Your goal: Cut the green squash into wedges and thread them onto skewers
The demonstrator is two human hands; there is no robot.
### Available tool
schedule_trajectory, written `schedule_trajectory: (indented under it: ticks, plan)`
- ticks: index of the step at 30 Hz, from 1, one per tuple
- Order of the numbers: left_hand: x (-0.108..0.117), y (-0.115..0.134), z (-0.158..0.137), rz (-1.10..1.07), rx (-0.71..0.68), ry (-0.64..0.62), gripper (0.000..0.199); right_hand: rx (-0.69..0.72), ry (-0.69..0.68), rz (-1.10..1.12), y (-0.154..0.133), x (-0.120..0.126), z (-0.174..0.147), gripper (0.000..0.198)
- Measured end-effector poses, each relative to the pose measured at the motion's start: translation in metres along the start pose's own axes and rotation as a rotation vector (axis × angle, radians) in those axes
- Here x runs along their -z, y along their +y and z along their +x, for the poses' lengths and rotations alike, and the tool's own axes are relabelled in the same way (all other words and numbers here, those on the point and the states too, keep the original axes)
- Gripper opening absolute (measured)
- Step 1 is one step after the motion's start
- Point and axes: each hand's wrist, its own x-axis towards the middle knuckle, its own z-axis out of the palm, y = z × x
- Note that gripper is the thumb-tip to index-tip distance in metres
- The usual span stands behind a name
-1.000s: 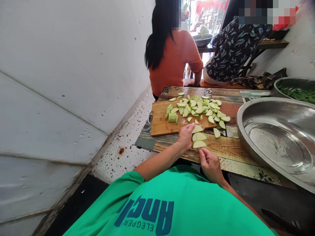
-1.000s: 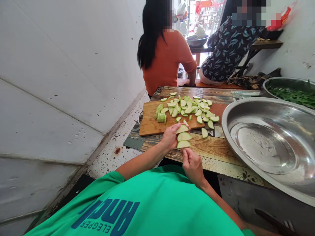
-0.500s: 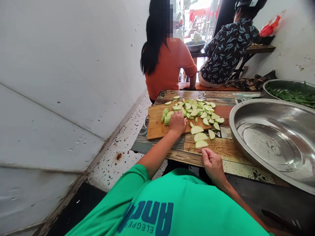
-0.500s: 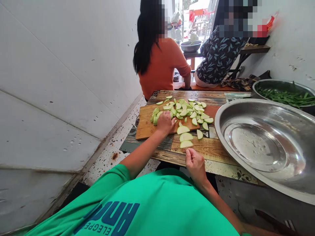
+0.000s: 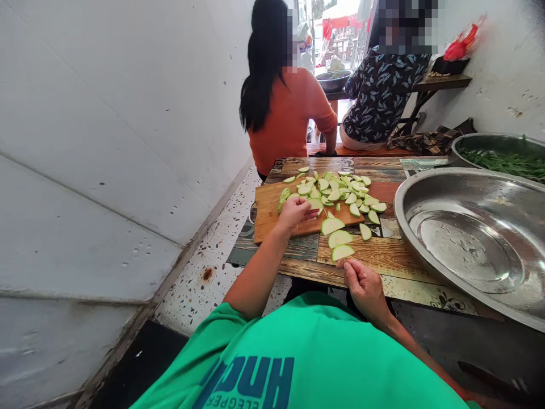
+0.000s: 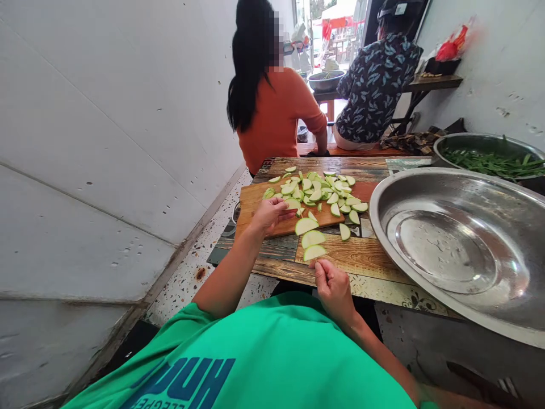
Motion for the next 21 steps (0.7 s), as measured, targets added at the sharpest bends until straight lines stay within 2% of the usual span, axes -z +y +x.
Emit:
schedule_trajectory:
  ticks: [3,6,12,21]
  plan:
    - [0.008,-0.005,-0.01,-0.237,0.203,-0.072,0.016,0.039,-0.047,-0.014,-0.005,-0.005,-0.003,0.033]
    - [0.013,-0.012,-0.013,-0.328,0.286,-0.022,0.023,0.065,-0.083,-0.042,-0.007,-0.009,-0.004,0.031]
    - [0.014,-0.02,-0.011,-0.41,0.322,0.047,0.015,0.055,-0.113,-0.071,-0.009,-0.011,-0.004,0.031]
    - [0.01,-0.022,-0.015,-0.423,0.309,0.037,0.014,0.029,-0.119,-0.092,-0.008,-0.011,-0.001,0.033]
